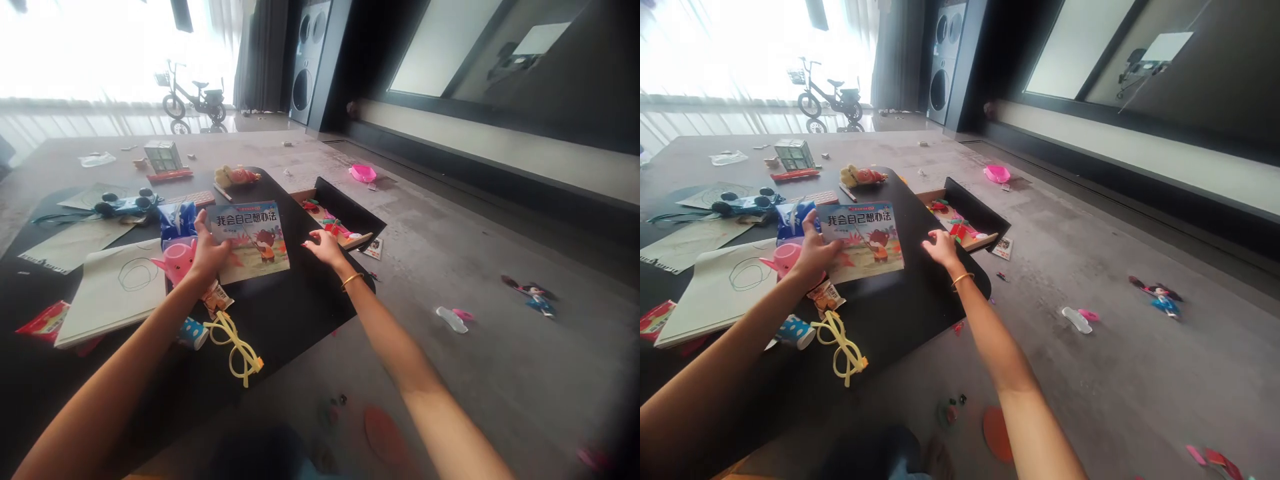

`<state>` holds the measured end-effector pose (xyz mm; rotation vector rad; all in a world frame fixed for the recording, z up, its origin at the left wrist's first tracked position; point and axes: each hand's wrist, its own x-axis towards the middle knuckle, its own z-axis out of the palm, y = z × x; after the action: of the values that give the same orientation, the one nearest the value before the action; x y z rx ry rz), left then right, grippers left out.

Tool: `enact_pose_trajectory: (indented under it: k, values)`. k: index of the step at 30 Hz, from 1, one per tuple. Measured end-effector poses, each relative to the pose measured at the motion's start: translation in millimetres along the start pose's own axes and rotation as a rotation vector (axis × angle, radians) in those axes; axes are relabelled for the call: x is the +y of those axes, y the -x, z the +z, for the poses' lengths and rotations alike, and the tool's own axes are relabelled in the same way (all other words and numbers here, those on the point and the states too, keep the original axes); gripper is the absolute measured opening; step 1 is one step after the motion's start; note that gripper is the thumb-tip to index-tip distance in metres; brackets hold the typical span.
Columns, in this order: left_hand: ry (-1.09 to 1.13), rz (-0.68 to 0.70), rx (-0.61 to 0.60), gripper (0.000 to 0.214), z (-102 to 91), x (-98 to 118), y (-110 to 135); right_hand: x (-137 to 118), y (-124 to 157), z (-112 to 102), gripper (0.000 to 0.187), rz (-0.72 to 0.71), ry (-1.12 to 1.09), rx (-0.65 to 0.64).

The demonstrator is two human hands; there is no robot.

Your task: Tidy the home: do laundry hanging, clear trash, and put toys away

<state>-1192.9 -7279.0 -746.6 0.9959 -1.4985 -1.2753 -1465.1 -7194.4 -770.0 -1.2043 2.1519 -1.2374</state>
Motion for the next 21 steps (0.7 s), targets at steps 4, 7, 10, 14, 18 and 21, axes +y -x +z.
enact_pose_trajectory:
  k: [4,7,10,14,18,21]
  values:
    - [-0.098,-0.201,0.065,0.1,10.4,-1.0,-5.2,-11.9,-1.0,15.8,0.022,0.168,-0.224,-0.163]
    - [-0.06,-0.209,-0.023,0.096,18.9,-5.4,-1.8,-26.4,16.1,35.3,0.03,0.186,-0.506,-0.378]
    - [0.019,-0.055,-0.095,0.095,19.7,-8.6,5.6,-36.5,28.0,49.1,0.042,0.029,-0.693,-0.348]
    - [-0.072,0.13,-0.047,0.09,18.0,-14.0,19.5,-40.6,30.2,55.8,0.043,-0.09,-0.71,-0.229]
    - [-0.11,0.119,-0.027,0.086,21.9,-8.1,28.1,-45.9,32.9,55.4,0.036,-0.109,-0.683,-0.227]
    - [-0.081,0.288,-0.032,0.086,7.8,15.0,24.2,-62.8,38.1,52.9,0.032,-0.186,-0.728,-0.206]
